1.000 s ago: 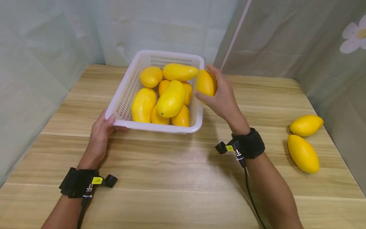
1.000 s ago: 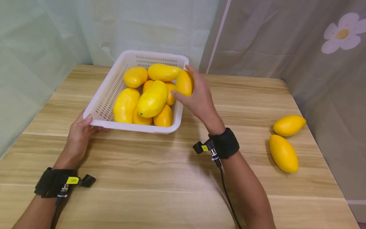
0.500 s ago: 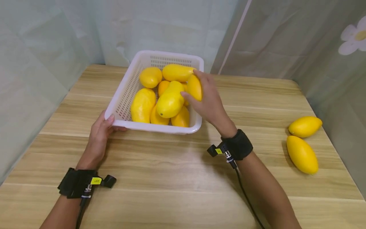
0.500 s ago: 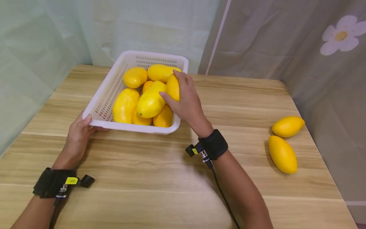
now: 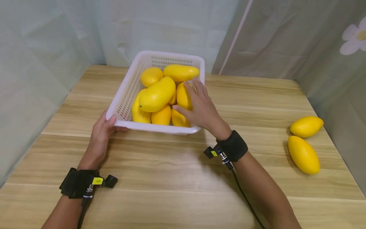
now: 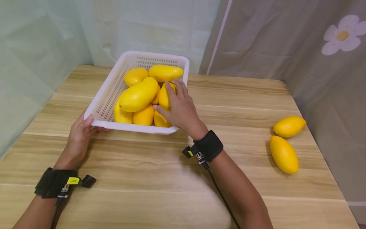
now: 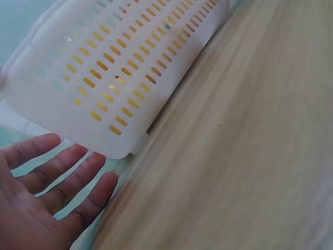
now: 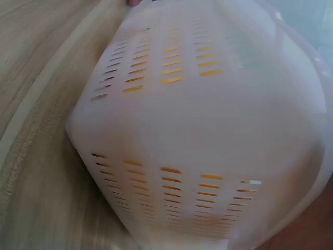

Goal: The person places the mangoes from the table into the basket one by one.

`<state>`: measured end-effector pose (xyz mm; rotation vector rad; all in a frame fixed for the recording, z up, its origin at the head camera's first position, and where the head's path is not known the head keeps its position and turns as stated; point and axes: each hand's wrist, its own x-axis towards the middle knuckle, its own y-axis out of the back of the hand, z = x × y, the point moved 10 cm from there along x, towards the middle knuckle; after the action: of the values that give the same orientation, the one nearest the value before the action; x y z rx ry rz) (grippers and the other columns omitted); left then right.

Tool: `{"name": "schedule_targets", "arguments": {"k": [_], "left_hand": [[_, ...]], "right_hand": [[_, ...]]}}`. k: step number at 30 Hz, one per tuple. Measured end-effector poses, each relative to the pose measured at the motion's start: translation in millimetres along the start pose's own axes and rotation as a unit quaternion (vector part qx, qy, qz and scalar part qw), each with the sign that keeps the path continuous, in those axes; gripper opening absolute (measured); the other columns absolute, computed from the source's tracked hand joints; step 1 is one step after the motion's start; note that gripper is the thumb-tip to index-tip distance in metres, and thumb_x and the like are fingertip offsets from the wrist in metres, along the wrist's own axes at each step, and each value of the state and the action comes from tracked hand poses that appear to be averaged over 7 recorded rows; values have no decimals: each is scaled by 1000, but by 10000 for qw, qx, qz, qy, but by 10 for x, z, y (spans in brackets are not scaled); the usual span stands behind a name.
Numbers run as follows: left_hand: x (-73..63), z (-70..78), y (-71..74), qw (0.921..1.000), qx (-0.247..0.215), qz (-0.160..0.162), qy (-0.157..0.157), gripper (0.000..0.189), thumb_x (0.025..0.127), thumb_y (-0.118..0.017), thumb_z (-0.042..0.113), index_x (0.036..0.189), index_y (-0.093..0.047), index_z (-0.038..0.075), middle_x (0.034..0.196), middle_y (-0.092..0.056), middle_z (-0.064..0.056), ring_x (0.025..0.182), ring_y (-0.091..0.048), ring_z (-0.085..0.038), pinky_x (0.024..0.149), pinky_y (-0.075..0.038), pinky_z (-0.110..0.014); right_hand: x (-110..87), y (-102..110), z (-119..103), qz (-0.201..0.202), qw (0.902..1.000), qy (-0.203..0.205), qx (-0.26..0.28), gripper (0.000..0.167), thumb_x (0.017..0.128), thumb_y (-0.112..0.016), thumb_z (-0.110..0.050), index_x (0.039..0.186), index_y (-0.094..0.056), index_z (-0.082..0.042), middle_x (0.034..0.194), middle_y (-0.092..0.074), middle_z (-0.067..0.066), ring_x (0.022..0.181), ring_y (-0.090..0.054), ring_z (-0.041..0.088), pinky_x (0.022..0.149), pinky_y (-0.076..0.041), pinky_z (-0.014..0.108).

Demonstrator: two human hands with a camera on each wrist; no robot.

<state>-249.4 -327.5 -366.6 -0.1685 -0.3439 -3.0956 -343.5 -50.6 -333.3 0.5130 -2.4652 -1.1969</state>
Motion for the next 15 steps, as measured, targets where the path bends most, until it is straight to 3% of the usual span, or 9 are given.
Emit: {"name": "schedule_targets", "arguments": {"k": [15], "left_hand": [[55,-16,-9,9999,19,-124,6,52,109,-38,38,156,-36,17,142,-50,-15,103,-59,-20,90,-48,-24]], "right_hand": [[-20,14,10,114,9999,-42,115,87,95,-65,-52,160,-26,-8,166,-11,21,154,-7,31,122,-17,52]]}}
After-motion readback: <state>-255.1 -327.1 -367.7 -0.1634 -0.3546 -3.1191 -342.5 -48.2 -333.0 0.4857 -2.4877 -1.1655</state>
